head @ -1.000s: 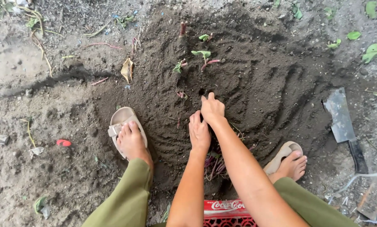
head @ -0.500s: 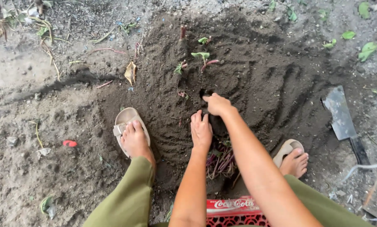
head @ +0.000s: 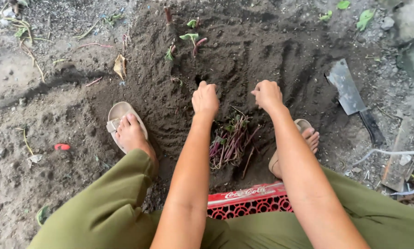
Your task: Planting sweet potato vine cuttings into a prepared soil bed while sitting on a crate.
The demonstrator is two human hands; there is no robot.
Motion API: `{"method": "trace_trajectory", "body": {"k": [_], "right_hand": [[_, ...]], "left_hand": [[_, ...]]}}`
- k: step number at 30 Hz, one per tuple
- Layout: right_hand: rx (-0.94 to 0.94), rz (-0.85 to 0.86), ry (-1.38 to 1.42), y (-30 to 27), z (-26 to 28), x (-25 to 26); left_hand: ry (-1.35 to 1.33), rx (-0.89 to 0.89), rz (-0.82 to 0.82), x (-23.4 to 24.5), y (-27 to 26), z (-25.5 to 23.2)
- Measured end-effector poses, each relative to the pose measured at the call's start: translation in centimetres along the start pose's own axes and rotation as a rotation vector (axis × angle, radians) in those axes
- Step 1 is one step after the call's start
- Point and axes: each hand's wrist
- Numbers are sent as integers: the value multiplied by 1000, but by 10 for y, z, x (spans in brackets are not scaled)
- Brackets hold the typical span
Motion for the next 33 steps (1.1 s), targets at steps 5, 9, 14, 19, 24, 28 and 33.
{"method": "trace_trajectory", "body": {"k": [5,9,14,19,24,28,33], "right_hand": [[218,-2,-55,-8,-48,-30],[-76,96,-41,-22,-67,-47],[-253,279,-43,-82,-23,-4],[-378,104,-125,-70,-84,-40],[-264,12,558,-44,-140,-89],[-207,77,748,-56,-96,-21],[-74,144,972,-50,-89,18]], "left_hand": [[187,-73,142,-62,7,20],[211,-82,319,-37,-39,19],[146,-88,518,-63,-98,28],[135,-103,517,-56,-122,12],[-20,-31,627,-63,-107,14],[-156,-27,691,-45,-87,28],[-218,-77,857,-14,-73,32]]}}
Point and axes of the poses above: each hand's wrist, its own y-axis towards the middle knuckle, its own x-axis out of the back of the hand, z = x × y, and after that the axes turned 14 degrees about y, right-handed
